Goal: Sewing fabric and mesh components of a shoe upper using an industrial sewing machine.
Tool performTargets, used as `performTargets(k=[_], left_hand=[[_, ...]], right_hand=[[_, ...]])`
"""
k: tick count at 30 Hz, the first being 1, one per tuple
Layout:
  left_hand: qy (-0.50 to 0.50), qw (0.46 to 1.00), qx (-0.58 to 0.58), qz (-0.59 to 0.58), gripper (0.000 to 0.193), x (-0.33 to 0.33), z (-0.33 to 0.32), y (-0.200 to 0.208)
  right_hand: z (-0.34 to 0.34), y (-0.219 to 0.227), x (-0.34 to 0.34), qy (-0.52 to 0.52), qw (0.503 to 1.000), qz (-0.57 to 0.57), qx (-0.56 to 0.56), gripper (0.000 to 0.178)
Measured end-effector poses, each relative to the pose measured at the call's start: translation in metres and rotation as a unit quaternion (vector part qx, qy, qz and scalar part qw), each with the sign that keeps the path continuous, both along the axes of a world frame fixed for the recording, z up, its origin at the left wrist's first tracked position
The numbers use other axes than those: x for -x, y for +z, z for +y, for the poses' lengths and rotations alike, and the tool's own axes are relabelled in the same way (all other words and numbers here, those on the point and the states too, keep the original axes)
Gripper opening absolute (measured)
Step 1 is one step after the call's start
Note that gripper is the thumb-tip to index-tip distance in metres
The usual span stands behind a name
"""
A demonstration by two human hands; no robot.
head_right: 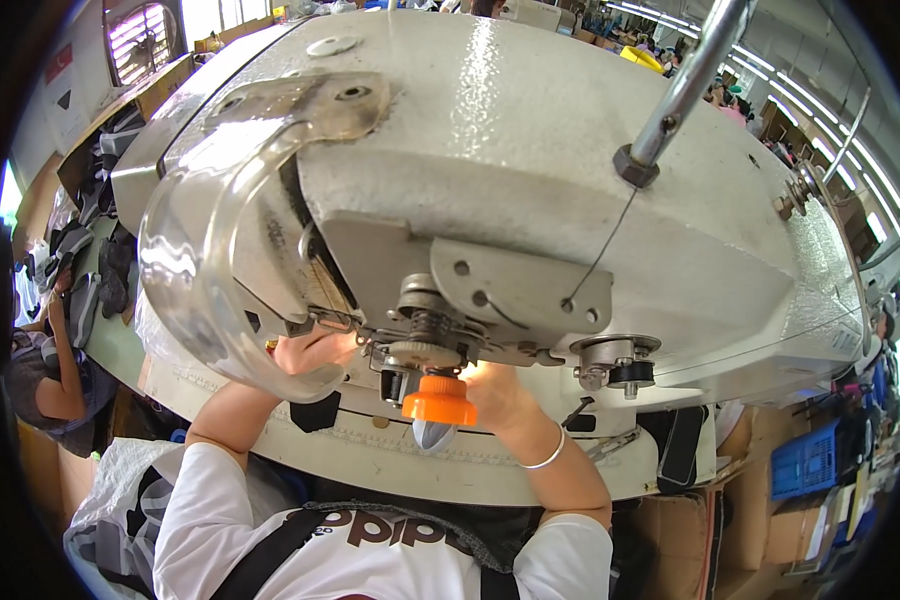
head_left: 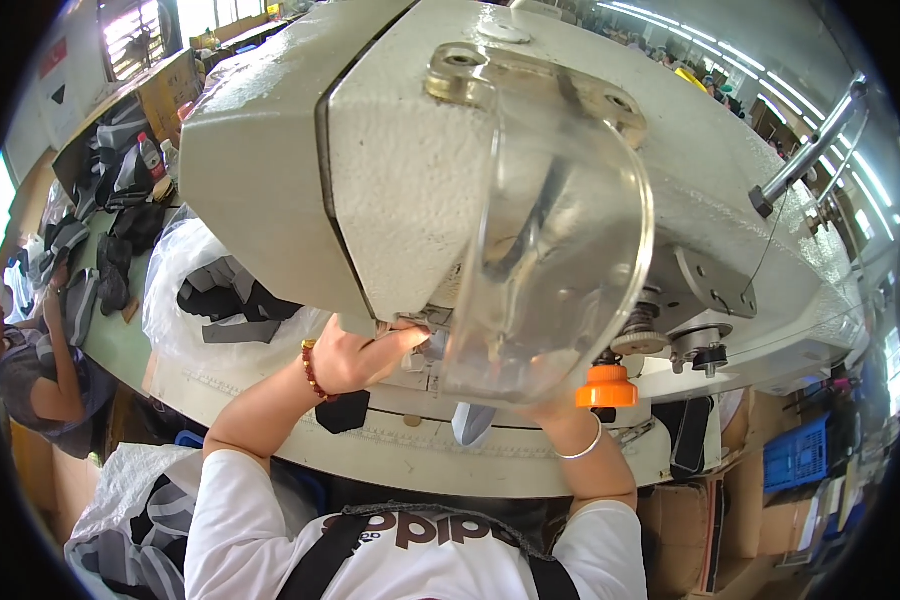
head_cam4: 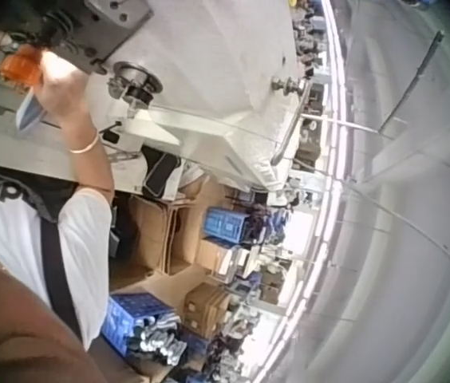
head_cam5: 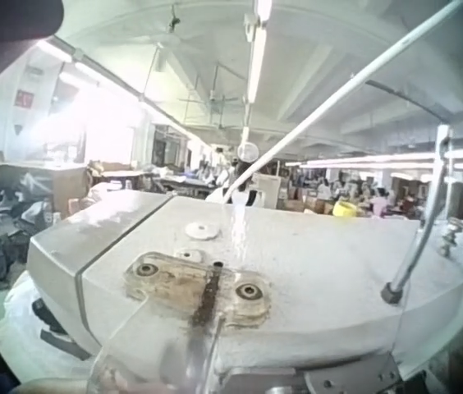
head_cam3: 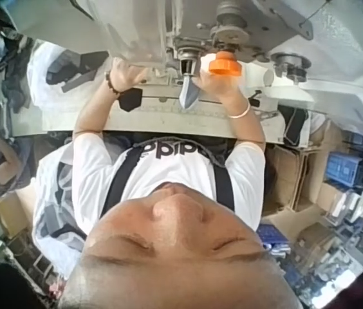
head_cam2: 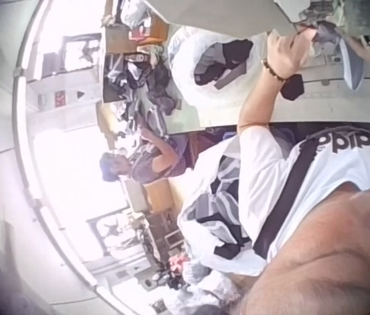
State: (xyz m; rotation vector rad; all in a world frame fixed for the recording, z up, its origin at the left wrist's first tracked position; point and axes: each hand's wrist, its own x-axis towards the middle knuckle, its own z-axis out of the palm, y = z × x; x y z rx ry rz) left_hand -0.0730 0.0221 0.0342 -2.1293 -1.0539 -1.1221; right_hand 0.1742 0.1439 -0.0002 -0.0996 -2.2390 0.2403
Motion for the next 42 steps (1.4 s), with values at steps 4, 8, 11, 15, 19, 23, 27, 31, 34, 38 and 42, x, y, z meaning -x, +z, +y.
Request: performTargets(k=[4,8,11,15,19,23,27,31,34,38,42], left_hand=[[-0.023,1.0,0.003,-0.013,0.029,0.003,0.003,-0.005],[-0.011,1.0,0.027,-0.008,0.03,0.008,0.0,-0.018],[0.003,1.0,0.03,0.002,0.03,0.01,0.0,-0.027],[-0.005,0.999,0.036,-0.008,0.03,0.011,0.004,-0.028],[-0.004,1.0,0.003,-0.025,0.029,0.008,0.004,-0.017],[-0.002,0.999,-0.031,-0.01,0.028,0.007,0.005,-0.003],[-0.012,0.994,-0.1,0.037,0.025,0.015,0.008,0.009],[-0.047,0.994,-0.081,0.055,0.024,0.018,-0.001,0.019],[-0.07,0.995,-0.051,0.052,0.04,0.003,-0.012,0.024],[-0.065,0.998,-0.02,0.001,0.056,-0.036,-0.025,0.028],[-0.104,0.983,0.072,-0.131,0.06,-0.069,-0.028,0.039]], right_hand=[[0.004,-0.002,0.002,-0.021,0.994,0.03,-0.103,0.03],[0.008,-0.011,0.005,0.049,0.998,0.013,0.028,0.028],[0.008,-0.012,0.001,0.059,0.997,-0.006,0.059,0.035],[0.004,-0.006,-0.001,0.009,0.997,-0.054,0.056,0.035],[-0.004,-0.001,0.005,-0.091,0.986,0.008,0.14,0.025],[0.008,0.009,0.016,-0.032,0.992,0.106,0.068,0.012],[0.0,0.033,-0.009,-0.15,0.984,-0.093,-0.009,0.016],[-0.032,0.071,-0.034,-0.151,0.975,-0.092,-0.136,0.035],[-0.056,0.101,-0.063,-0.139,0.977,-0.112,-0.119,0.04],[-0.079,0.12,-0.094,-0.107,0.99,-0.094,-0.014,0.035],[-0.084,0.121,-0.113,-0.1,0.984,-0.102,0.105,0.032]])
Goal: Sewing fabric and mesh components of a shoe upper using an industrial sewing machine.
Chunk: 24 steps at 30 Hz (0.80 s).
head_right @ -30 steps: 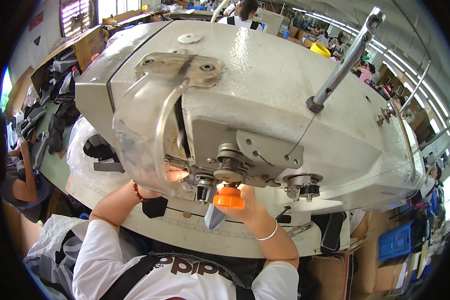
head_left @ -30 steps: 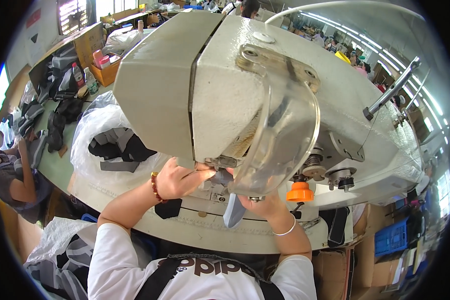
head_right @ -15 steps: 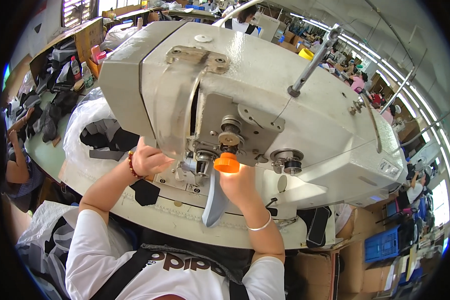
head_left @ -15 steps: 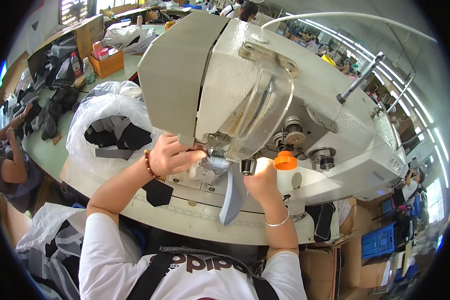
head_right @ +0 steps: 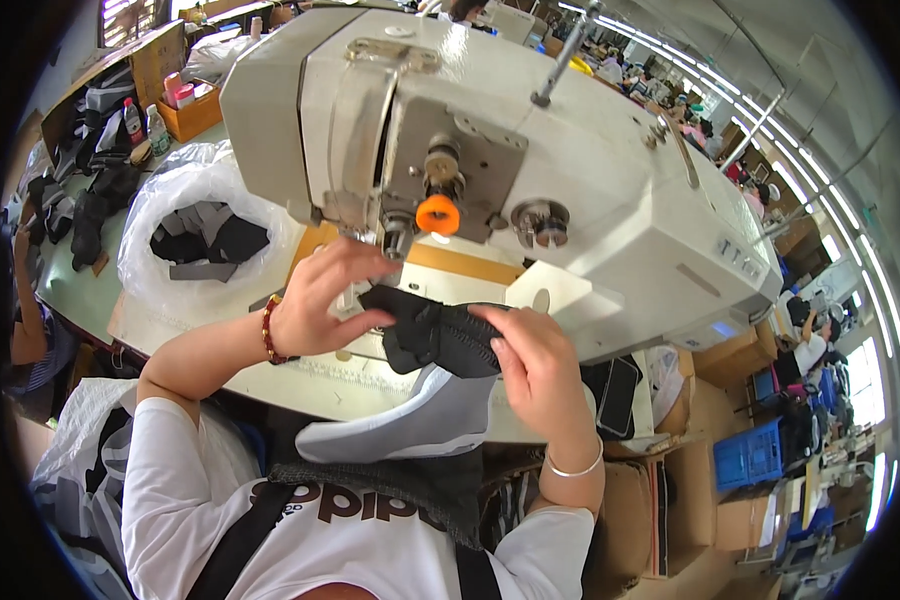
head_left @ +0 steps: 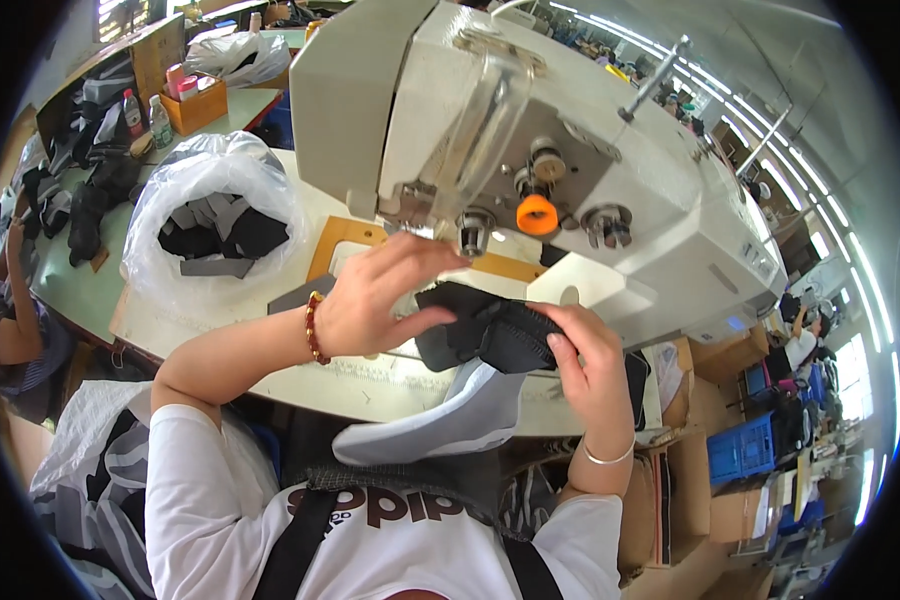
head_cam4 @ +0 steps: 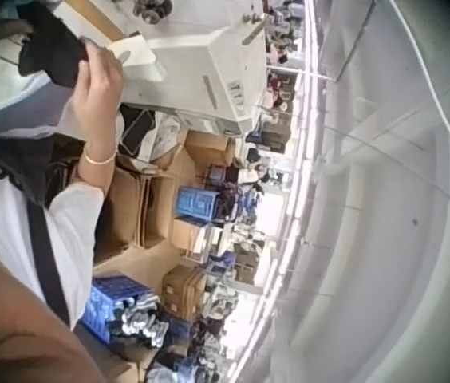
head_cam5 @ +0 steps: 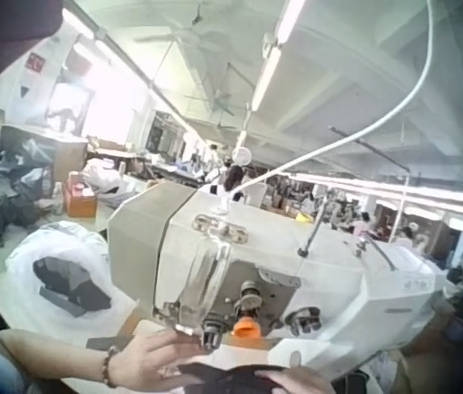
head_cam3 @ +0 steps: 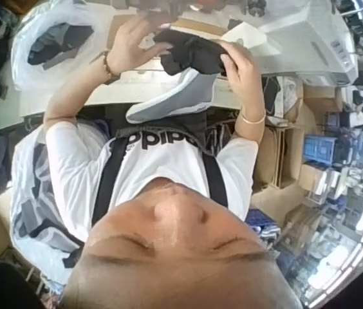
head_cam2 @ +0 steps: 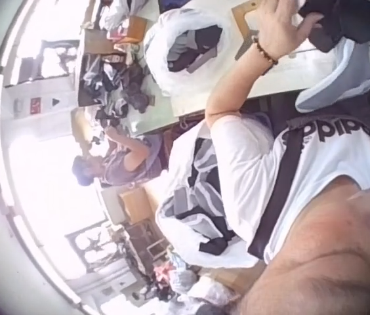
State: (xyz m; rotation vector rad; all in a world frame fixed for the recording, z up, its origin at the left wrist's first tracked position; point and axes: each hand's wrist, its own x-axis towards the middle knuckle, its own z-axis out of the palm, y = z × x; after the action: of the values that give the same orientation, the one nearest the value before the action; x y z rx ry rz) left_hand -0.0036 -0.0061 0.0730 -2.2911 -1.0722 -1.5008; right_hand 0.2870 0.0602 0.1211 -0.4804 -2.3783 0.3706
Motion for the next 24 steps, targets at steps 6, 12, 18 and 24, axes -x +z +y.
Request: performTargets(k=[6,12,18,24], left_hand=[[-0.122,0.905,0.338,-0.228,0.05,-0.035,-0.007,0.003],[-0.15,0.86,0.388,-0.295,0.042,-0.053,-0.005,-0.003],[-0.179,0.891,0.363,-0.206,0.044,-0.071,-0.01,0.0],[-0.201,0.907,0.35,-0.123,0.034,-0.085,-0.014,-0.003]], right_hand=[[-0.005,-0.01,-0.02,-0.001,0.987,0.044,0.156,0.029],[-0.015,-0.018,-0.038,0.0,0.987,0.061,0.149,0.03],[-0.044,-0.013,-0.103,-0.096,0.985,0.053,0.131,0.03],[-0.121,-0.008,-0.205,-0.313,0.942,0.105,0.063,0.031]])
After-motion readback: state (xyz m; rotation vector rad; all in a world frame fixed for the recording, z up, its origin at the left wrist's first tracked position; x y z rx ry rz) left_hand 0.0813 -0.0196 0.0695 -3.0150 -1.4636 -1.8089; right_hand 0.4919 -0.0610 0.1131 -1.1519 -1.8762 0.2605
